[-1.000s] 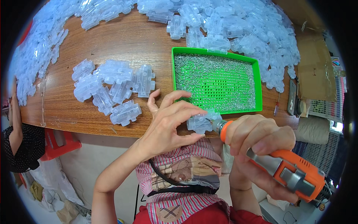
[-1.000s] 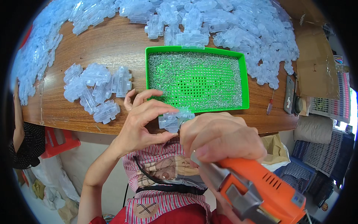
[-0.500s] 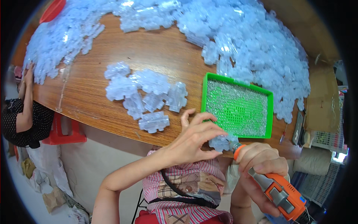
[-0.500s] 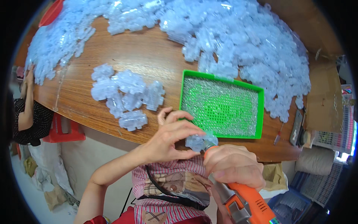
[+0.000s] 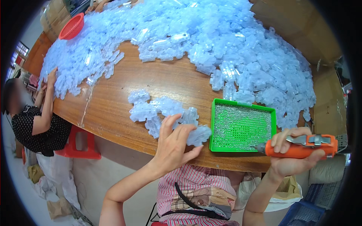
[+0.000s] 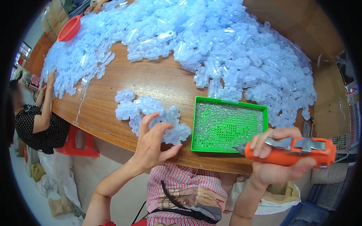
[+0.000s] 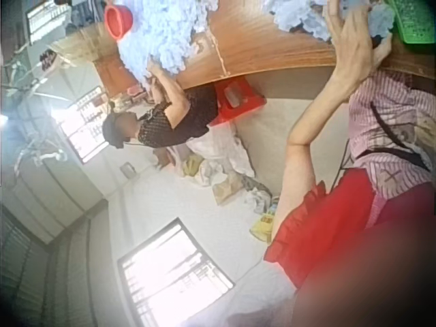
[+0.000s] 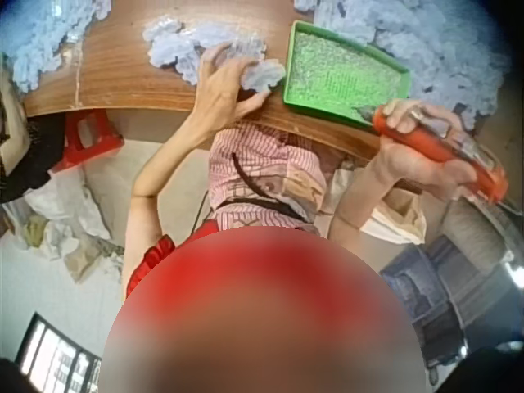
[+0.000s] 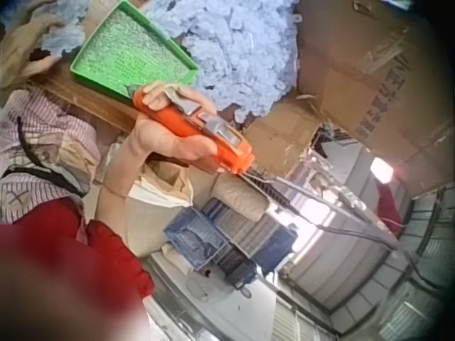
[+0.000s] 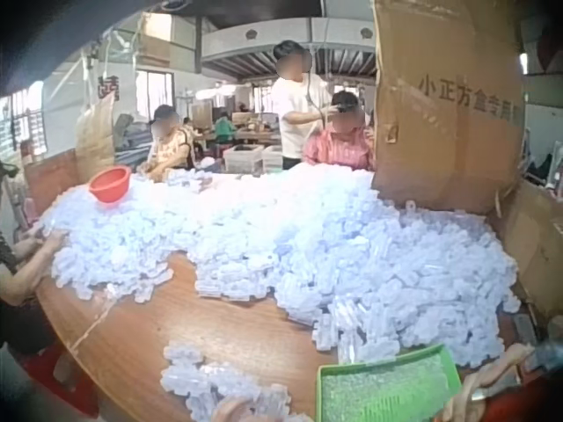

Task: The person assembles plastic components by picking up a screw from a tray with a power screwdriver and driving it into a clear plastic housing. They repeat this process, placing the finished parts on the table and picking up new housings to continue.

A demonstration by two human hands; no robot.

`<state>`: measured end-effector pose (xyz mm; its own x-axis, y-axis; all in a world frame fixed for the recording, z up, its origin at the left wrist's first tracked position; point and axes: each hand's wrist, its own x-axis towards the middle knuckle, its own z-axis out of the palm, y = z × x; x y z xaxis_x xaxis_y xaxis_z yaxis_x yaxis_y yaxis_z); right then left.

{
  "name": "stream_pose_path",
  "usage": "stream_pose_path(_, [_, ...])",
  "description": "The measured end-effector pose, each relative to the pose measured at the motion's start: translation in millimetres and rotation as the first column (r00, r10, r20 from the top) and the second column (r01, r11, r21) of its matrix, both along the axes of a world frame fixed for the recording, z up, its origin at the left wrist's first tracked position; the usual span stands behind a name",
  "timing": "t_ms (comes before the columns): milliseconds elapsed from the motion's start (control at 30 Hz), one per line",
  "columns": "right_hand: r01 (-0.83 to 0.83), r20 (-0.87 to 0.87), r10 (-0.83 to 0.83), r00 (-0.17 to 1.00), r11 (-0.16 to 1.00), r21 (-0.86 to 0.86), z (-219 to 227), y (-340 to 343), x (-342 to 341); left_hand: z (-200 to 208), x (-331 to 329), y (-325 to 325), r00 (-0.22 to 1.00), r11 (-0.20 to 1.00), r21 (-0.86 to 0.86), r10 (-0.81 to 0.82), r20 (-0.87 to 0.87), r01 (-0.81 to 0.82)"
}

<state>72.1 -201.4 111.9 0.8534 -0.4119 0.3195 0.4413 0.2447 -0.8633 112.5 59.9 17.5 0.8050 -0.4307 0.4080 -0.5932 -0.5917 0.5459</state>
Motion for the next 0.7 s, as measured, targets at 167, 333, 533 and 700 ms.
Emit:
stream_pose_path(167, [0.050,0.000,-0.050,0.999,0.997,-0.064,-5.4,3.7,3.6,-10.4,3.6,2.8,0.975,0.927,0.335,0.108,0.193,-0.169])
stream_pose_path(333, [0.108,0.016,-0.107,0.994,0.989,-0.103,-4.0,0.2,2.2,21.2,9.2,6.4,0.976,0.834,0.507,0.167,0.142,-0.217])
stream_pose_path(533, [0.118,0.043,-0.114,0.993,0.989,-0.088,-13.3,4.8,2.5,27.1,73.4,-23.6,0.985,0.942,0.332,-0.008,0.173,-0.051])
stream_pose_path(700, [0.171,0.051,-0.167,0.985,0.983,-0.074,-17.8,-3.5,-4.0,26.1,102.7,-23.7,0.966,0.802,0.543,-0.165,-0.198,0.248])
